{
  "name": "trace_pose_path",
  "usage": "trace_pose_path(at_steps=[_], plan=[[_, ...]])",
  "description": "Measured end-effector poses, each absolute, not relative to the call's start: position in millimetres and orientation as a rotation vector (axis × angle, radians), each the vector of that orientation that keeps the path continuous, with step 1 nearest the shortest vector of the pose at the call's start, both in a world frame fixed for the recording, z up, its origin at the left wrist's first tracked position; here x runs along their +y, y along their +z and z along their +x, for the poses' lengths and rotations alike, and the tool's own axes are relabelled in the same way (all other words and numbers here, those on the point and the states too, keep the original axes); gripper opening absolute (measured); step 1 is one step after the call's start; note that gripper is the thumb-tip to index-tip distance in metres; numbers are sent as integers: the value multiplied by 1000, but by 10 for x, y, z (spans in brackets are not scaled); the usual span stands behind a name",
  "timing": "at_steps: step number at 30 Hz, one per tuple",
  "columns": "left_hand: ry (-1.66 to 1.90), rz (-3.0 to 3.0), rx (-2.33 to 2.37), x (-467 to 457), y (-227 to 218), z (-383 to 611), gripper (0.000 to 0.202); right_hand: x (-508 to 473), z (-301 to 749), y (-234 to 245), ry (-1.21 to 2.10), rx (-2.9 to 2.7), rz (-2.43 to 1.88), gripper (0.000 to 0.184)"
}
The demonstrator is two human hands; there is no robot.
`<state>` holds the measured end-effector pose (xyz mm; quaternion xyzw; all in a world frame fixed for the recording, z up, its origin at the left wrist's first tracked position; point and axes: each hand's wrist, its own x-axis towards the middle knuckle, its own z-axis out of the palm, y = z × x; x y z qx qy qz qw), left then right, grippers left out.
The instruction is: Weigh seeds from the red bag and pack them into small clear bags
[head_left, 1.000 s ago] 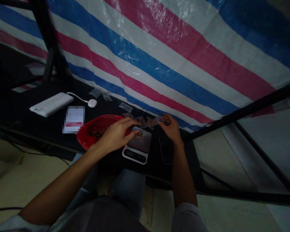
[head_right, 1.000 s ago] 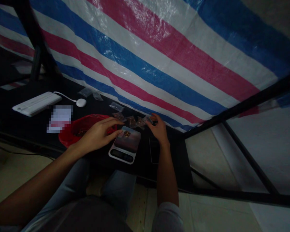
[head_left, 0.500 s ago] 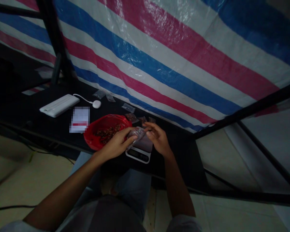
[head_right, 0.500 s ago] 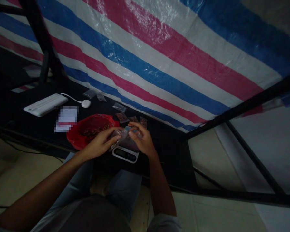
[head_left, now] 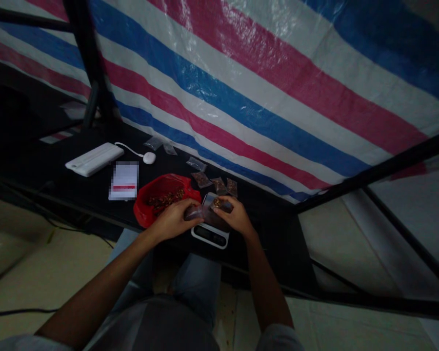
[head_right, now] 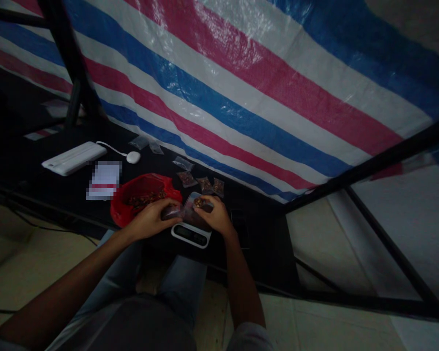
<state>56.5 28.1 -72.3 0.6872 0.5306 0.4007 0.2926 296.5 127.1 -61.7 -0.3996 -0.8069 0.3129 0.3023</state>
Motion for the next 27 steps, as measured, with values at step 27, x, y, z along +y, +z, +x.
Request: trace_pose_path(at_steps=[27], plan=[[1470,1693,1321,328,-686,746,47,1262,2452,788,631,-2896,-574,23]])
